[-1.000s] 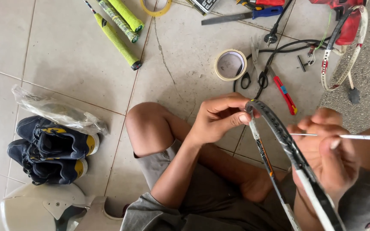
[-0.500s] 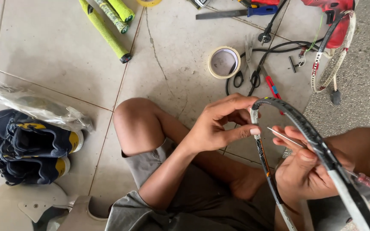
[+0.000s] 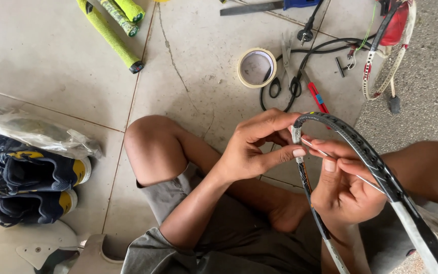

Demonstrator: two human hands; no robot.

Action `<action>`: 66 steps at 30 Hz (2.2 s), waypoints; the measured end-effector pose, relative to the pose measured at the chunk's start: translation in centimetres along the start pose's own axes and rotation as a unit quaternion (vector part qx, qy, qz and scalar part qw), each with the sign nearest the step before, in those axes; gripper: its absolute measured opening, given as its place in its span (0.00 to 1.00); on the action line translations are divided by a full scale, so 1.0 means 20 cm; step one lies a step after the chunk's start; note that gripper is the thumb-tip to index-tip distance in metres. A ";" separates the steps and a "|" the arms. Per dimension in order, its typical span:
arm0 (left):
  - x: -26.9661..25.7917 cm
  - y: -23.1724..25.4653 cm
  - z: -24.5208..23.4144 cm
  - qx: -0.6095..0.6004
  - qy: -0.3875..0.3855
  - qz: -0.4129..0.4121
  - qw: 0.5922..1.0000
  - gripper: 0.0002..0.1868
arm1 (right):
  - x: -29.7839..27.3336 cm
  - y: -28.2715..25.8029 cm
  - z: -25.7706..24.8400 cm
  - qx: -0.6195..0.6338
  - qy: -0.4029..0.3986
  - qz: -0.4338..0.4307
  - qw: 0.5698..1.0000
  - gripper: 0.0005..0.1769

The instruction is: Repairing a badminton racket by manipulating grommets on the frame using a small tool while sitting on the floor.

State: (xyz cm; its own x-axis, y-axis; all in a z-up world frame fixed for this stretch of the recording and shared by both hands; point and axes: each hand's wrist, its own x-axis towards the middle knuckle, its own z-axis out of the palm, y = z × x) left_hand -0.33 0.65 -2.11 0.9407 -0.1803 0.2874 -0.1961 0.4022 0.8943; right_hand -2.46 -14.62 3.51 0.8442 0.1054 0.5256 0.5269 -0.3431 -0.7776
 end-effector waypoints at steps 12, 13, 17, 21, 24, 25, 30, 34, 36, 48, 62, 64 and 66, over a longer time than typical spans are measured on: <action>-0.01 -0.03 0.00 0.054 -0.001 0.045 0.998 0.32 | -0.02 0.01 -0.03 -0.013 -0.021 -0.013 1.000 0.11; -0.01 -0.03 0.00 0.053 -0.001 0.045 0.998 0.32 | -0.01 0.01 -0.03 -0.013 -0.021 -0.013 1.000 0.11; -0.01 -0.04 0.00 0.071 0.001 0.044 0.996 0.31 | 0.00 0.00 -0.01 0.003 -0.019 -0.013 1.000 0.10; -0.02 -0.05 0.00 0.069 0.003 0.049 0.996 0.32 | -0.01 0.00 -0.02 0.006 -0.023 -0.004 1.000 0.09; -0.02 -0.04 0.00 0.077 0.005 0.035 0.996 0.31 | -0.02 0.05 -0.03 0.021 -0.022 -0.021 0.999 0.10; -0.02 -0.04 0.00 0.077 0.005 0.034 0.996 0.31 | -0.02 0.03 -0.02 0.022 -0.022 -0.021 0.999 0.10; -0.03 -0.04 0.00 0.072 0.002 0.035 0.997 0.31 | -0.01 -0.01 0.00 0.020 0.000 0.032 0.999 0.10; -0.01 -0.02 0.00 0.070 0.004 0.035 0.997 0.30 | -0.03 0.02 -0.01 -0.006 0.014 0.019 1.000 0.10; -0.02 -0.02 0.00 0.070 0.004 0.040 0.997 0.30 | -0.04 0.02 -0.01 0.001 0.009 0.015 1.000 0.09; -0.02 -0.03 0.00 0.052 -0.001 0.033 0.998 0.31 | -0.03 0.01 0.00 -0.005 0.019 0.030 0.999 0.08; 0.00 0.02 -0.03 0.050 -0.035 0.027 0.998 0.34 | -0.04 -0.01 -0.01 0.042 0.039 0.031 0.998 0.10; 0.00 0.02 -0.02 0.051 -0.033 0.022 0.998 0.34 | -0.04 -0.01 -0.01 0.045 0.040 0.033 0.998 0.10; 0.00 0.03 -0.02 0.052 -0.030 0.017 0.998 0.33 | -0.03 -0.03 0.00 0.029 0.032 0.032 0.999 0.09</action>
State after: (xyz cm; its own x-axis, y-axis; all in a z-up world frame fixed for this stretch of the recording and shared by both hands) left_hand -0.33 1.21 -1.79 0.9155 -0.2228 0.3349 -0.2580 0.3138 0.9138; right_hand -3.26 -14.42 3.58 0.8692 0.0237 0.4939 0.4785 -0.2921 -0.8281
